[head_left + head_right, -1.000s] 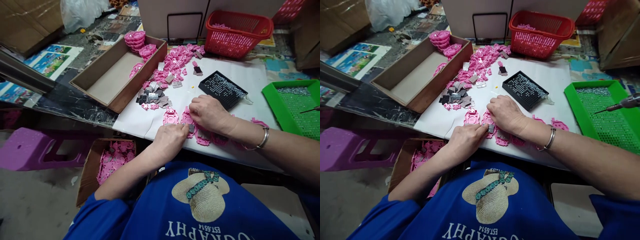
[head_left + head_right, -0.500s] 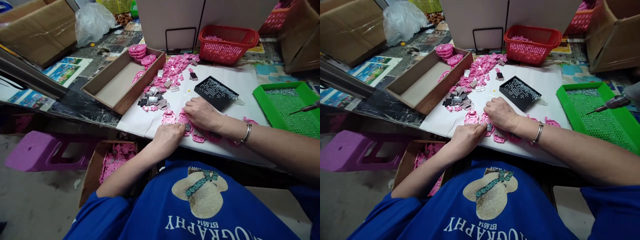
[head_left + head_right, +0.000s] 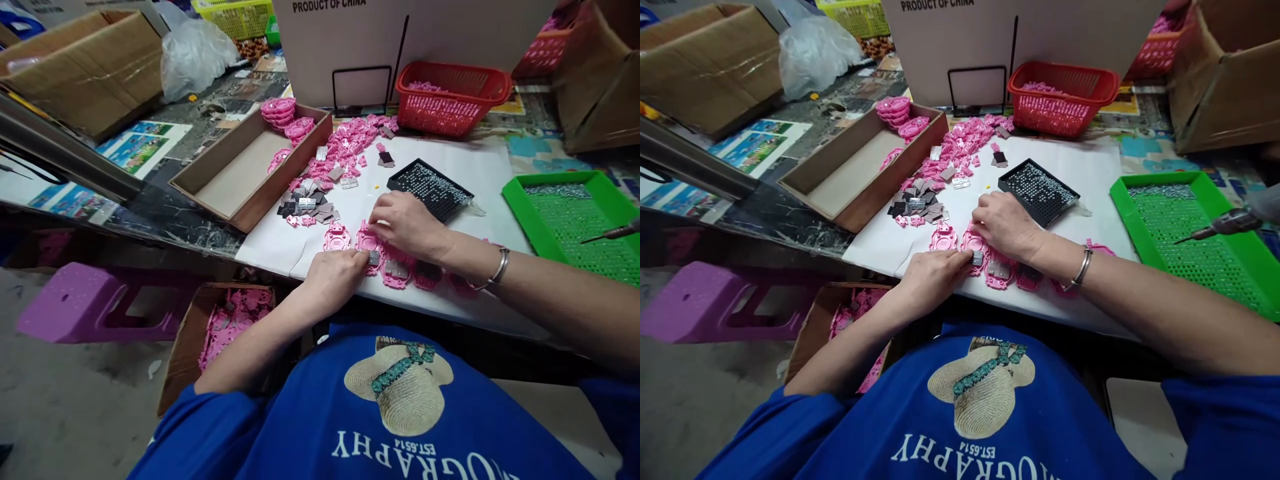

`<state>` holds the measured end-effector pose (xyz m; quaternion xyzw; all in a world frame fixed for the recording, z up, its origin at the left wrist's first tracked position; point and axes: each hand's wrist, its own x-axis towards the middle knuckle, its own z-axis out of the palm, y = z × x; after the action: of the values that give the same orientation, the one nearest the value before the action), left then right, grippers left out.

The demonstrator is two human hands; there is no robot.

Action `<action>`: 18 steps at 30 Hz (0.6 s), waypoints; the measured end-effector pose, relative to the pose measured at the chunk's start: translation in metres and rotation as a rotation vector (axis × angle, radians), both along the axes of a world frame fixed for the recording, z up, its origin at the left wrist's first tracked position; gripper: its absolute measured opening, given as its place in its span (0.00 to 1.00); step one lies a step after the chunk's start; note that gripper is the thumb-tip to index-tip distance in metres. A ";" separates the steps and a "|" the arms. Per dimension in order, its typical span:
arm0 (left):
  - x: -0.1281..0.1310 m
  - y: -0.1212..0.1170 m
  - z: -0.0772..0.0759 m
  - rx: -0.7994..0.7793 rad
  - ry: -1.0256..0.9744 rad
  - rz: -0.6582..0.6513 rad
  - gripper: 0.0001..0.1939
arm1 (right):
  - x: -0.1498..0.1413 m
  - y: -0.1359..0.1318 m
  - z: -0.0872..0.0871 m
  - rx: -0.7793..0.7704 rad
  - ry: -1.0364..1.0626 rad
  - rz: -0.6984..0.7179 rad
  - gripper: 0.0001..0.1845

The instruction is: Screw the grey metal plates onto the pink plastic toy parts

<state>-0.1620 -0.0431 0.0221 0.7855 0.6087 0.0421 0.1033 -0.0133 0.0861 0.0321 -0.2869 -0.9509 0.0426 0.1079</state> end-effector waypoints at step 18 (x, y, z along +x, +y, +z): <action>0.003 0.011 0.006 -0.324 -1.273 -0.096 0.31 | 0.028 -0.044 0.020 -0.731 0.527 0.217 0.05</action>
<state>-0.1589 -0.0317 0.0282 0.6082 0.3916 0.4016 0.5617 0.0150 0.0419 0.0520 -0.1842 -0.8383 0.4576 0.2324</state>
